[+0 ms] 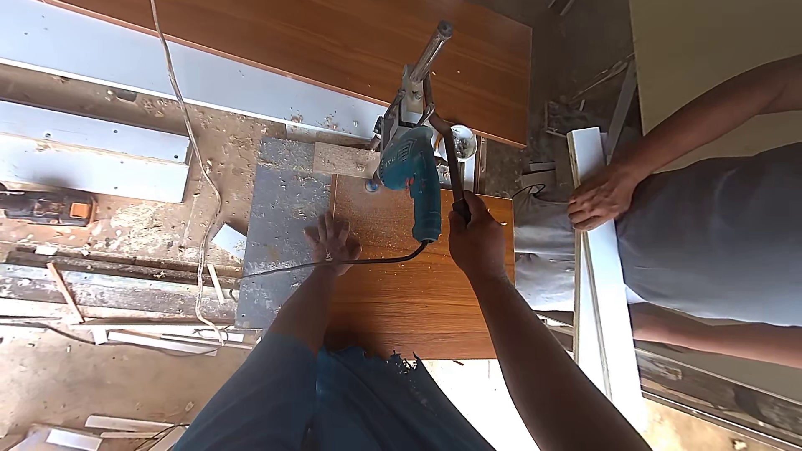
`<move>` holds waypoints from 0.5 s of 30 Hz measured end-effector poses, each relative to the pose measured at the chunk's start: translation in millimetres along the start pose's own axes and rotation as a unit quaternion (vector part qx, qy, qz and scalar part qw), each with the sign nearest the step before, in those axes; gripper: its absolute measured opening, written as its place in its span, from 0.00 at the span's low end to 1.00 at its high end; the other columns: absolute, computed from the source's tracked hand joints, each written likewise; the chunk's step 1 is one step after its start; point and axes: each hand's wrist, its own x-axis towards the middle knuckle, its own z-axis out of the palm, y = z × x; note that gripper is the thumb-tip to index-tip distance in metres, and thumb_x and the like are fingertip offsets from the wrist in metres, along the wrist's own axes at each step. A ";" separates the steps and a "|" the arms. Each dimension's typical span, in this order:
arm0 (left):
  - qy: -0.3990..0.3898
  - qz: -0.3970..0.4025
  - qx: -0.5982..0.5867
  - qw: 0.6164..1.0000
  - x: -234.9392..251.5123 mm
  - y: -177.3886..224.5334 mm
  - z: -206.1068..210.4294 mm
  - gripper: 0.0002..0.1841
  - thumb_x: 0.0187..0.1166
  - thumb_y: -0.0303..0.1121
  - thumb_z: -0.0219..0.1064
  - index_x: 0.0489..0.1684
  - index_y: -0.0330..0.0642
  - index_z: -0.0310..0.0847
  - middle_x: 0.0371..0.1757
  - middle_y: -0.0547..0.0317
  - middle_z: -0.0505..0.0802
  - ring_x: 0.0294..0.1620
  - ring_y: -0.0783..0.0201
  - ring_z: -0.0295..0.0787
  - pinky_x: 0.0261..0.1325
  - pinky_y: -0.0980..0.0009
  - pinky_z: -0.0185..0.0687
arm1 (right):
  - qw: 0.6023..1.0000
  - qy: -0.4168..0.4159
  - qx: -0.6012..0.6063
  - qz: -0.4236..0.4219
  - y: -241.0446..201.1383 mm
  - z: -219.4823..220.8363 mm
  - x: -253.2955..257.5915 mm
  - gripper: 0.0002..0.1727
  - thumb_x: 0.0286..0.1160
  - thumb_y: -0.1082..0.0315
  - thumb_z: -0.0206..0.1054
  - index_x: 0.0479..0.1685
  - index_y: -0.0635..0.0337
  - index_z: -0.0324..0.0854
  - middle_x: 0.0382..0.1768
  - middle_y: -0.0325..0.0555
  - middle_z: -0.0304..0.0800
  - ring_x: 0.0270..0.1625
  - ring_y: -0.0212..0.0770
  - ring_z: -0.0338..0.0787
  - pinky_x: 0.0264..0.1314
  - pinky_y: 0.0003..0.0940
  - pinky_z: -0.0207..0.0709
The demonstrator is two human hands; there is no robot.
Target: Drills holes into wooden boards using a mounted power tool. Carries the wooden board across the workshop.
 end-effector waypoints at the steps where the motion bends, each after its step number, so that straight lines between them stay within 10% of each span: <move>1: -0.001 0.000 -0.001 1.000 -0.6 0.1 -0.2 0.48 0.70 0.73 0.60 0.95 0.68 0.52 0.97 0.38 0.34 0.96 0.34 0.21 0.82 0.18 0.23 | 1.000 0.002 -0.003 -0.002 1.3 2.2 0.0 0.24 0.92 0.62 0.55 0.85 0.51 0.69 0.42 0.64 0.90 0.41 0.65 0.91 0.41 0.67 0.81; 15: 0.012 0.007 -0.017 1.000 -0.9 0.0 2.6 0.49 0.68 0.71 0.65 0.93 0.65 0.56 0.97 0.39 0.37 0.96 0.33 0.23 0.81 0.17 0.22 | 1.000 -0.011 0.027 0.011 -1.3 1.4 -3.2 0.26 0.91 0.63 0.54 0.87 0.50 0.66 0.41 0.64 0.88 0.37 0.63 0.89 0.36 0.65 0.79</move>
